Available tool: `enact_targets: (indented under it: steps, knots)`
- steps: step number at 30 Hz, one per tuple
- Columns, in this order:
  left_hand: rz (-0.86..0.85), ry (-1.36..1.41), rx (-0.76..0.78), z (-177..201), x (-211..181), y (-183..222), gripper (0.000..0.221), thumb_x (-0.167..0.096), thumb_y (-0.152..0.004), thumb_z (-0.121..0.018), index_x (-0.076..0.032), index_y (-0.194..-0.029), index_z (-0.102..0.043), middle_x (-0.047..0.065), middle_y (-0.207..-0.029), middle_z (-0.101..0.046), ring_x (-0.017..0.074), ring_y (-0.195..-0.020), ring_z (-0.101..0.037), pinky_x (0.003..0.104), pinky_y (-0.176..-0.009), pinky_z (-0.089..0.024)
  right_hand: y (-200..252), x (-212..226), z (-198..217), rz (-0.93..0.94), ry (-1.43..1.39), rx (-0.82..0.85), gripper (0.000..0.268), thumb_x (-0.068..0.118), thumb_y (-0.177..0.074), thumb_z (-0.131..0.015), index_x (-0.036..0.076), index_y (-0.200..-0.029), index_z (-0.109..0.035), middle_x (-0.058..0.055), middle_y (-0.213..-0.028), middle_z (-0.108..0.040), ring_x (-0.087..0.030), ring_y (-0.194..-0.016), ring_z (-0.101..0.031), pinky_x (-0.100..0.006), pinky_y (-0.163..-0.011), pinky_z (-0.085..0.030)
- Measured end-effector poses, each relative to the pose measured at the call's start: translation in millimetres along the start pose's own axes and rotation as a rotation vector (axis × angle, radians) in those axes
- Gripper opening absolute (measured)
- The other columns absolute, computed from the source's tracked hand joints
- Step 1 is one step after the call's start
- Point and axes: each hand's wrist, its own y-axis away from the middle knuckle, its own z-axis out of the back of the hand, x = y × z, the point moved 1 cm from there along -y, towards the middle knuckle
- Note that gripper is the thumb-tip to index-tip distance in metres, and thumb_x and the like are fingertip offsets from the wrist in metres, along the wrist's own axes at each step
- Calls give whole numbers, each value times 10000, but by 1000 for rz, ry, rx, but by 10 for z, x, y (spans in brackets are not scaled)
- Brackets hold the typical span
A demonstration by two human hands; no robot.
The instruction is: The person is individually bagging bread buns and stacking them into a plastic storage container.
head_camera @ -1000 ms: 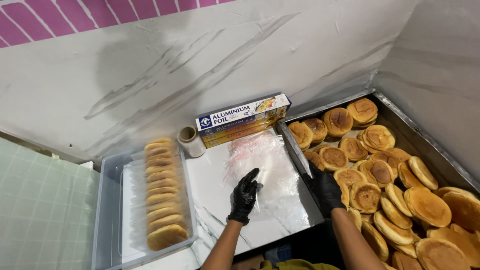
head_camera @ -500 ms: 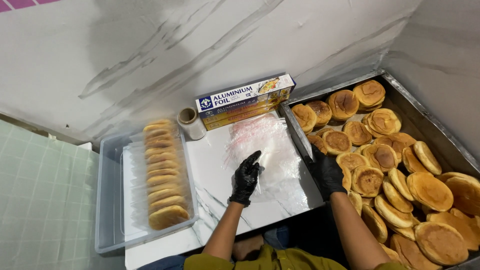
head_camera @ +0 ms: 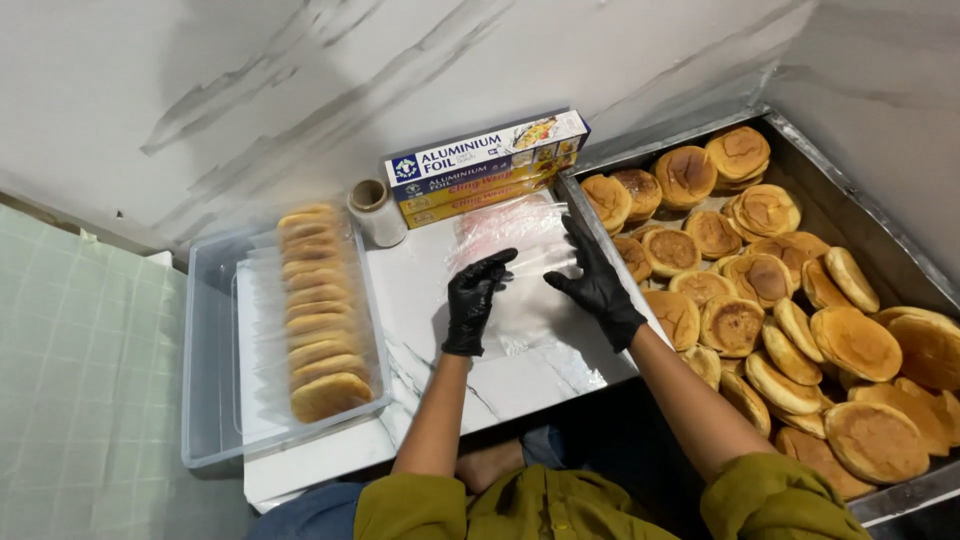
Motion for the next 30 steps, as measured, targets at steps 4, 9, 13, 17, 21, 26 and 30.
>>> enact_targets:
  steps: [4,9,13,17,21,26,30]
  knots:
    - [-7,49,47,171,75,-192,232,-81,-884,-774,-107,-1114,-791,128,-951,-796,173,-759,-757,241,-648,-609,-147,79,-136,-31,-397,5,823,109,-732,-901,128,-1454,-505,-149,-1177,-647,-273,-1079,-627,-375,-911,-580]
    - [-74,103,116,229,124,-406,667,-24,-891,-754,-155,-1496,-509,144,-1037,-781,117,-763,-724,171,-631,-572,-564,-215,-273,1,-726,-71,308,-71,-825,-773,-30,-1119,-687,-145,-881,-723,-177,-794,-715,-318,-738,-636]
    - [-41,142,77,275,340,-581,870,14,-823,-812,-170,-1558,-383,136,-963,-782,100,-706,-700,166,-618,-568,-590,-230,-270,-64,-687,-51,206,-31,-865,-753,-4,-1069,-750,-144,-869,-737,-146,-700,-697,-271,-691,-627]
    - [39,110,-7,352,564,-595,684,-22,-756,-880,-125,-1382,-624,101,-859,-780,101,-689,-705,176,-594,-571,-612,-283,-297,-113,-634,-31,212,33,-888,-765,35,-1100,-755,-130,-892,-748,-147,-694,-704,-268,-689,-618]
    - [69,126,-14,404,510,-555,608,-14,-715,-907,-104,-1278,-696,80,-792,-768,87,-627,-685,166,-554,-565,-577,-105,-281,-159,-603,-27,189,60,-875,-796,67,-1062,-767,-102,-870,-744,-141,-706,-701,-233,-692,-589]
    - [97,85,-20,340,407,-464,357,-19,-712,-917,-66,-1043,-792,147,-754,-763,141,-615,-704,196,-512,-552,-552,-11,-231,-219,-745,-26,157,12,-855,-782,41,-1004,-742,-107,-896,-754,-133,-735,-703,-227,-714,-584]
    - [111,92,-38,294,566,-470,328,-10,-690,-923,-67,-986,-794,149,-759,-762,144,-601,-695,208,-516,-545,-655,-301,-299,-205,-712,-41,153,24,-866,-788,32,-1013,-747,-118,-882,-754,-139,-729,-704,-235,-708,-593]
